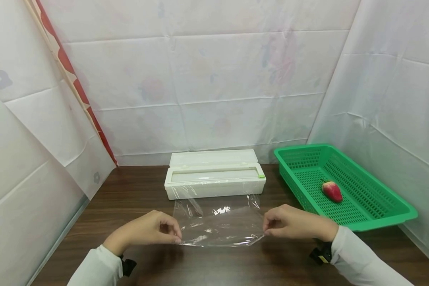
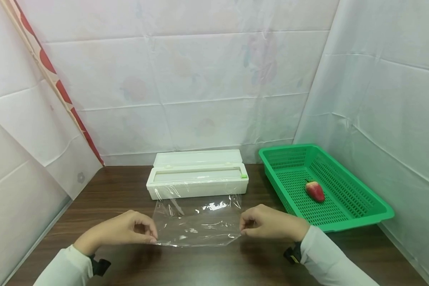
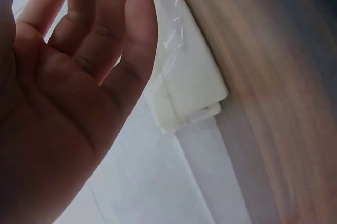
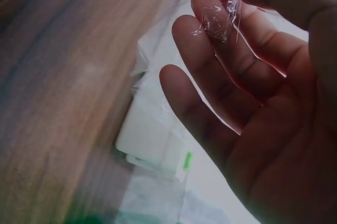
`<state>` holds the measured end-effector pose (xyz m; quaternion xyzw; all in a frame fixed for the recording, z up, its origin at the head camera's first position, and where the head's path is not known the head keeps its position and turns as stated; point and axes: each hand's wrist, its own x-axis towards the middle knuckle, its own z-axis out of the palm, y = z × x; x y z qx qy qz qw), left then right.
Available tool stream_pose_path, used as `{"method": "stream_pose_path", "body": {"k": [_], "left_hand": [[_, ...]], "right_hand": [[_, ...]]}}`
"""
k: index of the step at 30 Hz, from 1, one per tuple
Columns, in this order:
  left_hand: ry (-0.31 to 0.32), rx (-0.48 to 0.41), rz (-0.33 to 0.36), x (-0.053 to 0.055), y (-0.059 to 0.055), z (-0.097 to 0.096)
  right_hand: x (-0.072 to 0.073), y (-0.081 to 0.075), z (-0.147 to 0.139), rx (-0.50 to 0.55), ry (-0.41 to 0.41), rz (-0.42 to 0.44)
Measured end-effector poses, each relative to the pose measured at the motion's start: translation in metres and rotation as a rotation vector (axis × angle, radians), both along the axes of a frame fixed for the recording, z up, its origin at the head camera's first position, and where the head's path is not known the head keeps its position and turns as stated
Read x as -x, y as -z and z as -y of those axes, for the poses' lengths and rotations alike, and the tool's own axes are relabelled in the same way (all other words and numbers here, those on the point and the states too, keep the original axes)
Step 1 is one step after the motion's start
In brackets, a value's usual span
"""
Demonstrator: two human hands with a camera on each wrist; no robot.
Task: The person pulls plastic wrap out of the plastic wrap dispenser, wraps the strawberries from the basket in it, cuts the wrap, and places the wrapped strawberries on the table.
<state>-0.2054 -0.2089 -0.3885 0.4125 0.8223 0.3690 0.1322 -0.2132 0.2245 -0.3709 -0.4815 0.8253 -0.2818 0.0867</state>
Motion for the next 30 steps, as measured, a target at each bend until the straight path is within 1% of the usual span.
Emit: {"method": "stream_pose_path", "body": {"k": [5,7,9,14,16,20,24,27,30], "left_hand": [[0.060,-0.003,0.061,-0.004,0.009,-0.001],[0.063,0.000,0.067,-0.006,0.011,-0.001],[0.055,0.004,0.060,-0.007,0.012,-0.001],[0.021,0.032,0.011,-0.008,0.014,-0.001],[0.014,0.038,0.010,-0.009,0.016,-0.001],[0.002,0.041,0.002,-0.009,0.020,-0.002],[-0.054,0.061,-0.031,-0.008,0.022,-0.003],[-0.077,0.081,-0.028,-0.008,0.024,-0.004],[-0.077,0.106,-0.009,-0.008,0.026,-0.005]], "right_hand": [[0.000,0.013,0.004,-0.025,0.004,0.013],[0.001,0.018,0.005,-0.030,0.004,0.015],[0.001,0.021,0.006,-0.032,0.004,0.019],[0.000,0.027,0.007,-0.045,0.005,0.034],[0.000,0.032,0.008,-0.057,0.004,0.028],[0.001,0.042,0.011,-0.078,0.004,-0.018],[0.004,0.048,0.012,-0.073,0.031,-0.078],[0.004,0.050,0.012,-0.073,0.046,-0.074],[0.003,0.053,0.013,-0.081,0.048,-0.050]]}}
